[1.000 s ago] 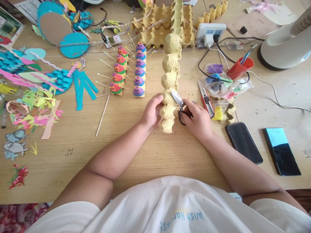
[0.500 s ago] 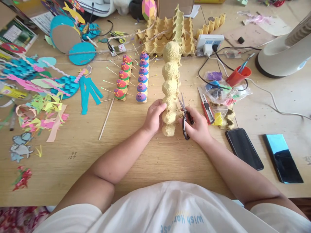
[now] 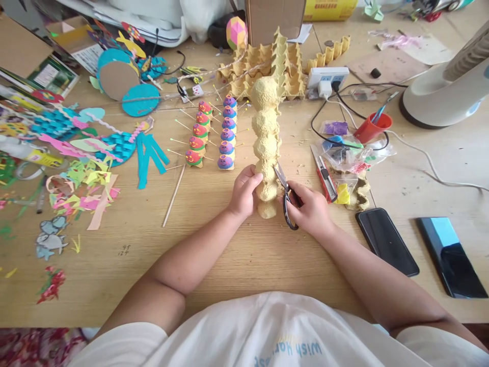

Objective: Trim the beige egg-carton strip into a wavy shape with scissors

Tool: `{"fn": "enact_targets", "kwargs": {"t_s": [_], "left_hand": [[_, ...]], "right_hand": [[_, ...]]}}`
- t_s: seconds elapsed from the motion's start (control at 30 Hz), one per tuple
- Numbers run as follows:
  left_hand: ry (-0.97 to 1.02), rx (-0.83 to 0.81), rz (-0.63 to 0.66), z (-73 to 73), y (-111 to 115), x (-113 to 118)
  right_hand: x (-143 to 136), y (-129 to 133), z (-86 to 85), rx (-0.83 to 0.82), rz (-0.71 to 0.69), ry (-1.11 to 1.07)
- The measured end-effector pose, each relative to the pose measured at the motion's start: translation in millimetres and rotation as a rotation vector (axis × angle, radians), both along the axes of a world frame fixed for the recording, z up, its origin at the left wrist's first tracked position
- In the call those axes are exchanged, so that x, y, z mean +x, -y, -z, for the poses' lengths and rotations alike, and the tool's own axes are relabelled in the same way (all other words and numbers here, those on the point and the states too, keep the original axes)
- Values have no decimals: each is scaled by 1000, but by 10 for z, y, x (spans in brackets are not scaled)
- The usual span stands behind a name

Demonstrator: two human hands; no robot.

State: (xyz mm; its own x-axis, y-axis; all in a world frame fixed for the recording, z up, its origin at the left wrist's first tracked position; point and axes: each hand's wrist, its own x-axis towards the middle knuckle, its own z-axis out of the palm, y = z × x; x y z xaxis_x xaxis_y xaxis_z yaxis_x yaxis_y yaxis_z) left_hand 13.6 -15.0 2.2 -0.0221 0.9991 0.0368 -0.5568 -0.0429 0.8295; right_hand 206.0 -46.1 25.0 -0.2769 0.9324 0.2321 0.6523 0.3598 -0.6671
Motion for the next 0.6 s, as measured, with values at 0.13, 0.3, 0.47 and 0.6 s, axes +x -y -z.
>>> {"fn": "enact_targets", "kwargs": {"t_s": [0.13,0.3,0.47,0.6], "left_hand": [[0,5,0,7,3,-2],[-10,7,-4,33,1,-6],[-24,3,-23,37,2,-7],[-31,21,-38,46,-7,-15]], "right_hand": [[-10,9,-39,-9,-4,-8],[-20,17,-55,-52,-17,-64],[-23,17,-47,-86,-12,-72],[-30,11,-54,-69,-13,-44]]}}
